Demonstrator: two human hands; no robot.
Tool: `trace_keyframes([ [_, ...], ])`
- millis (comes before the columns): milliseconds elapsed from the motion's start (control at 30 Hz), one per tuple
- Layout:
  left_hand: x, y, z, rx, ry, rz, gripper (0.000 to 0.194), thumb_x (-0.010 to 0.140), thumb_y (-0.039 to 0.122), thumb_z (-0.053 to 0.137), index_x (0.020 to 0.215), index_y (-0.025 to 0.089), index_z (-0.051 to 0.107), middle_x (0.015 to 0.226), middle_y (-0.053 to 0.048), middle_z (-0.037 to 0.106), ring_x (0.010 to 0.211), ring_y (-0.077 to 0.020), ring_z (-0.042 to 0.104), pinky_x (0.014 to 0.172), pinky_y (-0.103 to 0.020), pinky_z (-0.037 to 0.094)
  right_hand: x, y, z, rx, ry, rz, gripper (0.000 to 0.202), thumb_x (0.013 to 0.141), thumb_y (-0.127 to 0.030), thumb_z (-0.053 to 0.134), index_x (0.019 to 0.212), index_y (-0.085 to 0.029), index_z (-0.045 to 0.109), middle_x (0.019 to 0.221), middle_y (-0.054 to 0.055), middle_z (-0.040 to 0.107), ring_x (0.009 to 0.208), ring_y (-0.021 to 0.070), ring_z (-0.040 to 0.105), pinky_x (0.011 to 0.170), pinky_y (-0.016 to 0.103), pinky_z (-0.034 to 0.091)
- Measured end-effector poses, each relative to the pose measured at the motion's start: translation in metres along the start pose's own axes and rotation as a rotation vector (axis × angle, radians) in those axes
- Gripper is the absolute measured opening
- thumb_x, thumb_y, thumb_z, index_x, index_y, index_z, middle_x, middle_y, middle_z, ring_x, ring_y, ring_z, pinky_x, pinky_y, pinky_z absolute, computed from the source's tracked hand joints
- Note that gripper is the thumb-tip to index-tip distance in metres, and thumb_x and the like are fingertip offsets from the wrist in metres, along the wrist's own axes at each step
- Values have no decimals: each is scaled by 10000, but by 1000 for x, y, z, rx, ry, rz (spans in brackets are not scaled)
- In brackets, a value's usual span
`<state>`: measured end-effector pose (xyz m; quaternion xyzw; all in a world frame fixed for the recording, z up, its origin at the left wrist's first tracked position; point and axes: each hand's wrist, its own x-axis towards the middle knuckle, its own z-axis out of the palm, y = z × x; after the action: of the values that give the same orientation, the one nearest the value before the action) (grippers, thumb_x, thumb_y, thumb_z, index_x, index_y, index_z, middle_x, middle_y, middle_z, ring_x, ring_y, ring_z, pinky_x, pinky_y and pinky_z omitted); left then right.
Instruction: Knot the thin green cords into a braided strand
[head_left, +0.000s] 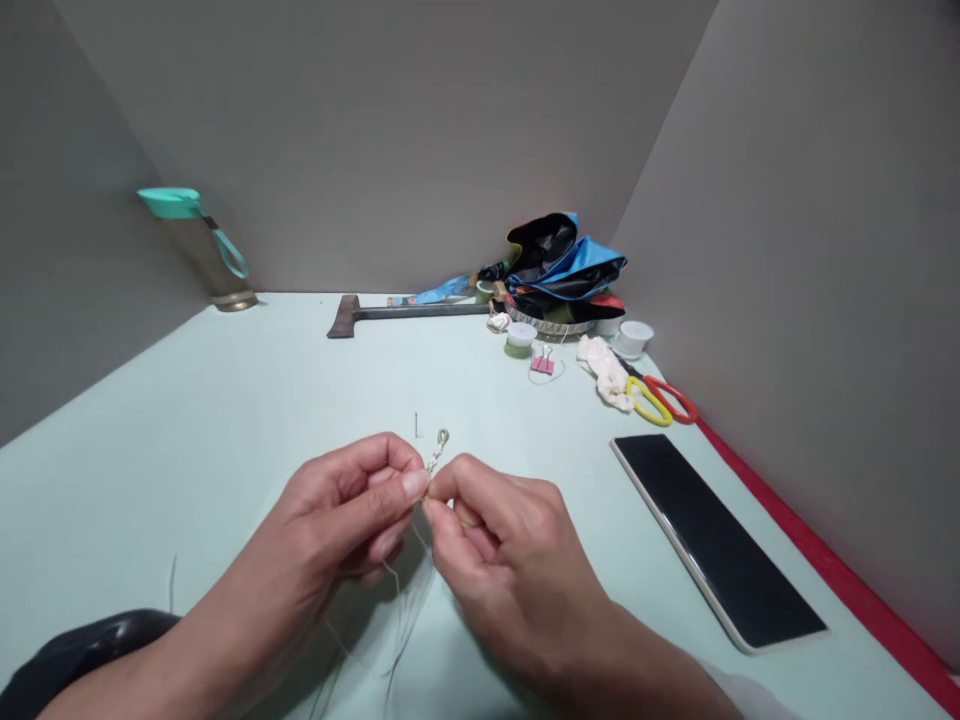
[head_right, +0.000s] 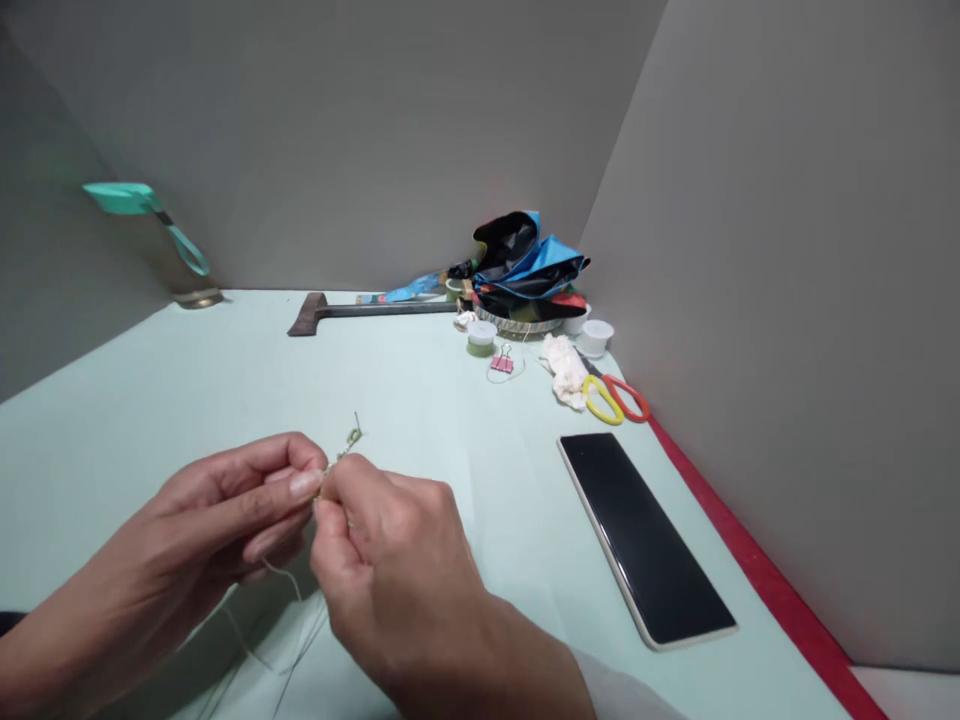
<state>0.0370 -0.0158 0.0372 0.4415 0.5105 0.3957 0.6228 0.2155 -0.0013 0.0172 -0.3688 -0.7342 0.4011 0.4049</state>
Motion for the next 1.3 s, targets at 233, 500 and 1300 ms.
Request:
trace_keyframes([
  [233,4,-1,-2,33,13,140,385,878,571,880,785,225,739,616,75,470,590,-114,320,528,-223,316,4,-12,-16,351,-110,269,266,991,-385,694,797,-220,618,643,-76,440,596,106,381,553,274,308],
  [500,2,0,2,108,-17,123,339,943,522,794,796,220,758,630,71,441,590,-116,312,510,-200,325,9,-5,-20,628,-86,354,363,931,-458,869,848,-215,611,577,-122,399,512,74,285,500,262,197],
  [1300,-5,-11,5,214,-23,149,329,916,487,800,750,220,702,693,24,566,618,-130,415,513,-200,381,11,-9,-17,633,-46,354,263,929,-332,853,851,-213,632,596,-119,450,553,80,314,544,234,279],
])
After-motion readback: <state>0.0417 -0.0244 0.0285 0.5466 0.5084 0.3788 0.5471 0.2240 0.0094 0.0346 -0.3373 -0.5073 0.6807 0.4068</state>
